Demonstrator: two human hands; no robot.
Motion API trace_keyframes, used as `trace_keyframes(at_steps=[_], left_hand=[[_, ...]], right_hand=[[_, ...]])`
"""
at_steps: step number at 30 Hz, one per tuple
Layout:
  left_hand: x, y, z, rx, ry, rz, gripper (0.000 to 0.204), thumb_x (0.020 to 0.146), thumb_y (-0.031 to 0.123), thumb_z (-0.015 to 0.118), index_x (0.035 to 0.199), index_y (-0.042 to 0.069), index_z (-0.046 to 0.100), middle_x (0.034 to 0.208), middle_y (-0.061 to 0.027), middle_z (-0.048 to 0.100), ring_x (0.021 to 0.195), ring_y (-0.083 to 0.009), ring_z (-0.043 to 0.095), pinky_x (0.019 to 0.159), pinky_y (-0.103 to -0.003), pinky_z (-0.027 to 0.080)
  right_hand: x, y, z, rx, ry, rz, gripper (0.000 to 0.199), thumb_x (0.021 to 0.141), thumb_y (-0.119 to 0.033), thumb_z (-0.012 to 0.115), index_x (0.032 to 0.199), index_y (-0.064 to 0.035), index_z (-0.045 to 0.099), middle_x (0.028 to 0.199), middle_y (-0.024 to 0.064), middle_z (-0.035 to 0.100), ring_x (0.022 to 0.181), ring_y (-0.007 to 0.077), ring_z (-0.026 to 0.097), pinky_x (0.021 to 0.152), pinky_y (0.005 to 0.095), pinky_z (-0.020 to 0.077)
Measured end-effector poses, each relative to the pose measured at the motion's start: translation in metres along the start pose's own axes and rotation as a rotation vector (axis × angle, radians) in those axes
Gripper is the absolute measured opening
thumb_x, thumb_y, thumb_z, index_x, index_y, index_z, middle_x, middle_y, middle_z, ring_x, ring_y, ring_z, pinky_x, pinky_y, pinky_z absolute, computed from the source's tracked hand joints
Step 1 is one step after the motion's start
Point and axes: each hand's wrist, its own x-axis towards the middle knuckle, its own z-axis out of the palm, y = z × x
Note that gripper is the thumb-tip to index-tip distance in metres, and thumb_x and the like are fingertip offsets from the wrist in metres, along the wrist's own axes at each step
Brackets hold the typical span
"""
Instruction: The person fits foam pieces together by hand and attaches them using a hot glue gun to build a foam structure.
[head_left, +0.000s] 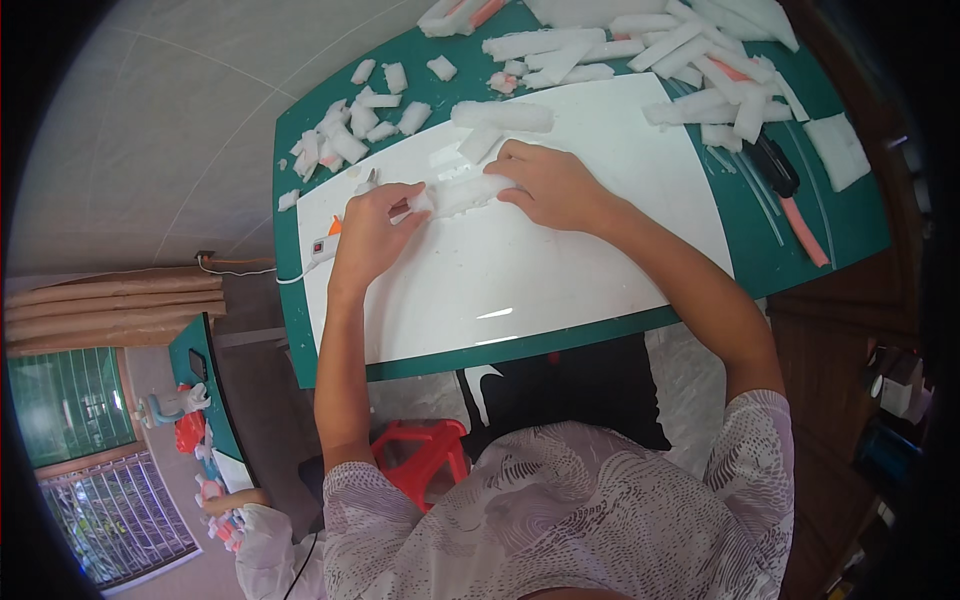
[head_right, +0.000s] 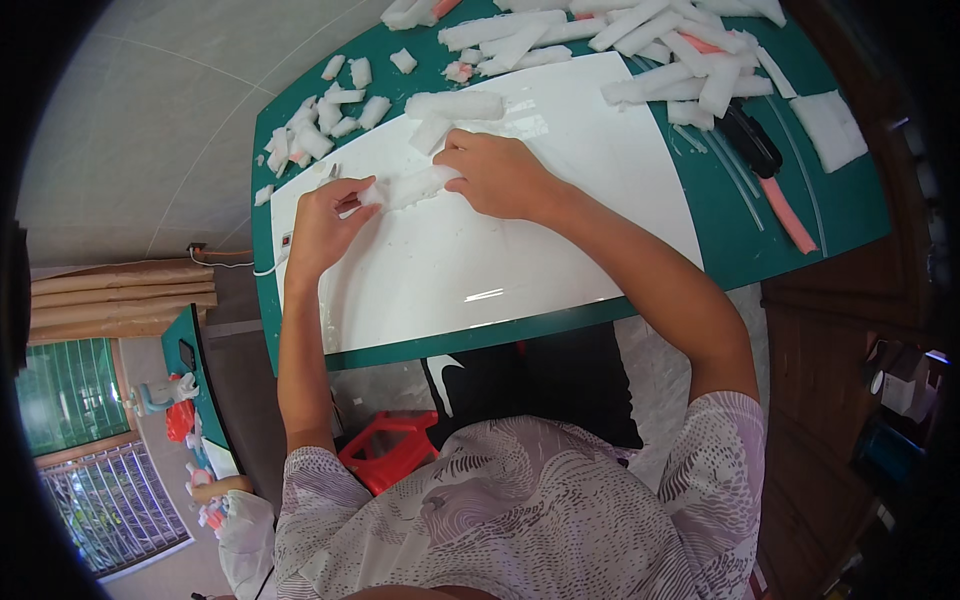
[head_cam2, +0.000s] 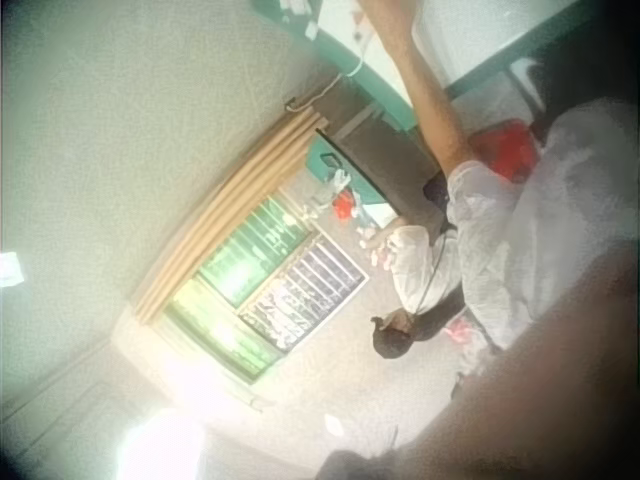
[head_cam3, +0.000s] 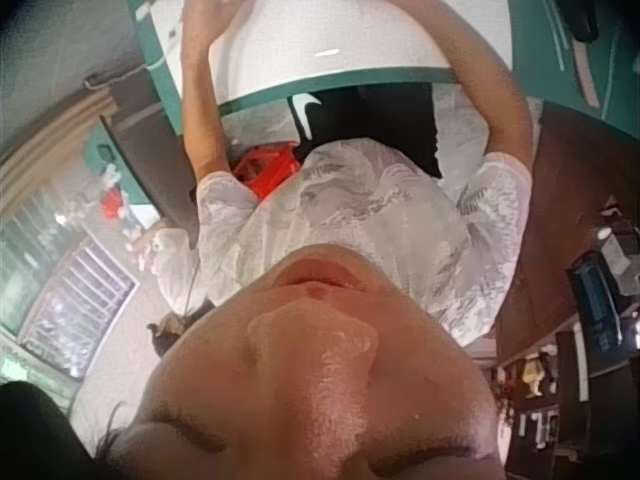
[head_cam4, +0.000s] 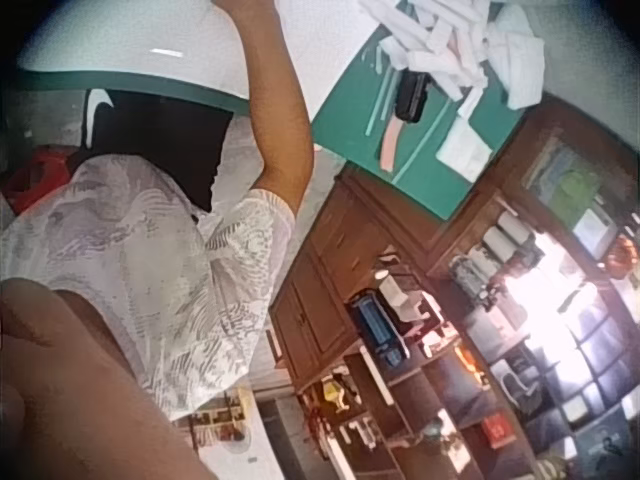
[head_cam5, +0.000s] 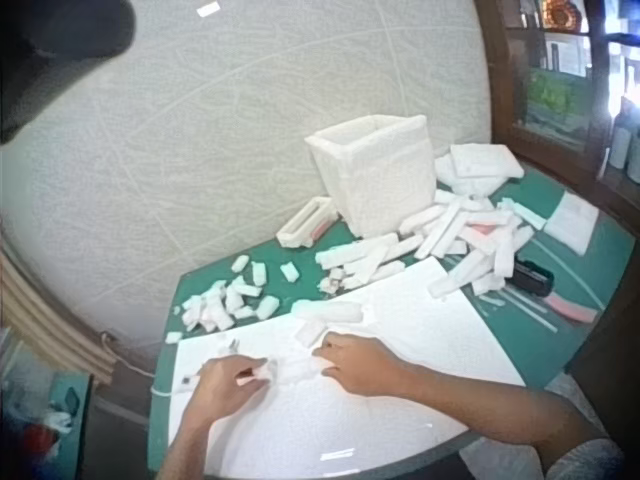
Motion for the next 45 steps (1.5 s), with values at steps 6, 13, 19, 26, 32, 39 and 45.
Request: trace_keyframes(at_steps=[6, 13, 19, 26, 32, 39, 45], left_hand=[[-0.002, 0.012, -0.013, 0.053, -0.028, 0.049, 0.045, 0.08, 0.007, 0.079, 0.123, 0.002, 0.068, 0.112, -0.0184, 0.072, 0.096, -0.028, 0.071, 0.09, -0.035, 0.057], [-0.023, 0.034, -0.029, -0.107, 0.111, 0.139, 0.078, 0.079, 0.003, 0.079, 0.149, 0.009, 0.046, 0.143, -0.0136, 0.057, 0.097, -0.021, 0.067, 0.088, -0.033, 0.056], [-0.041, 0.014, 0.001, -0.501, 0.376, -0.075, 0.038, 0.087, 0.007, 0.075, 0.119, -0.001, 0.057, 0.108, -0.007, 0.062, 0.084, -0.0079, 0.062, 0.068, -0.022, 0.048], [-0.037, 0.058, 0.048, -0.643, 0.282, -0.078, 0.04, 0.092, 0.01, 0.071, 0.124, -0.001, 0.05, 0.11, -0.0087, 0.062, 0.09, -0.0136, 0.064, 0.069, -0.027, 0.055], [-0.02, 0.054, 0.053, -0.753, 0.428, 0.028, 0.043, 0.092, 0.01, 0.071, 0.129, -0.001, 0.05, 0.111, -0.0091, 0.064, 0.093, -0.0133, 0.064, 0.072, -0.025, 0.053], [-0.02, 0.028, 0.014, -0.685, 0.19, -0.048, 0.042, 0.087, 0.006, 0.072, 0.126, 0.002, 0.055, 0.113, -0.0075, 0.066, 0.104, -0.0131, 0.061, 0.086, -0.028, 0.048], [-0.027, 0.018, 0.014, -0.75, 0.004, 0.023, 0.045, 0.083, 0.004, 0.071, 0.127, 0.003, 0.062, 0.119, -0.0042, 0.066, 0.11, -0.0142, 0.061, 0.096, -0.033, 0.044]], right_hand=[[-0.001, 0.005, 0.004, 0.039, 0.04, -0.06, 0.032, 0.09, -0.018, 0.07, 0.12, -0.0078, 0.067, 0.112, 0.0076, 0.064, 0.098, 0.0274, 0.064, 0.085, 0.0365, 0.0517], [0.002, 0.005, 0.0, 0.19, 0.139, -0.056, 0.031, 0.089, -0.017, 0.071, 0.119, -0.0078, 0.067, 0.111, 0.0083, 0.064, 0.088, 0.0245, 0.062, 0.079, 0.0333, 0.0503], [0.004, -0.004, -0.015, 0.489, 0.02, 0.096, 0.033, 0.088, -0.016, 0.074, 0.119, -0.0066, 0.067, 0.112, 0.0096, 0.067, 0.084, 0.0184, 0.065, 0.079, 0.0292, 0.0507], [0.001, -0.014, -0.006, 0.929, -0.157, 0.089, 0.042, 0.083, -0.019, 0.081, 0.12, -0.0054, 0.064, 0.111, 0.0065, 0.062, 0.07, 0.0089, 0.057, 0.072, 0.0246, 0.0477], [0.001, -0.017, -0.009, 0.915, -0.203, 0.104, 0.056, 0.078, -0.026, 0.086, 0.123, -0.0063, 0.059, 0.111, 0.0058, 0.06, 0.073, 0.0087, 0.057, 0.076, 0.0251, 0.0473], [0.002, -0.009, -0.026, 0.753, -0.115, 0.156, 0.053, 0.084, -0.026, 0.081, 0.128, -0.0104, 0.057, 0.109, 0.0036, 0.061, 0.08, 0.0102, 0.058, 0.08, 0.0291, 0.0483], [0.005, -0.015, -0.038, 1.027, -0.238, 0.231, 0.047, 0.091, -0.013, 0.067, 0.136, -0.01, 0.054, 0.115, 0.003, 0.058, 0.08, 0.0078, 0.054, 0.069, 0.0222, 0.0418]])
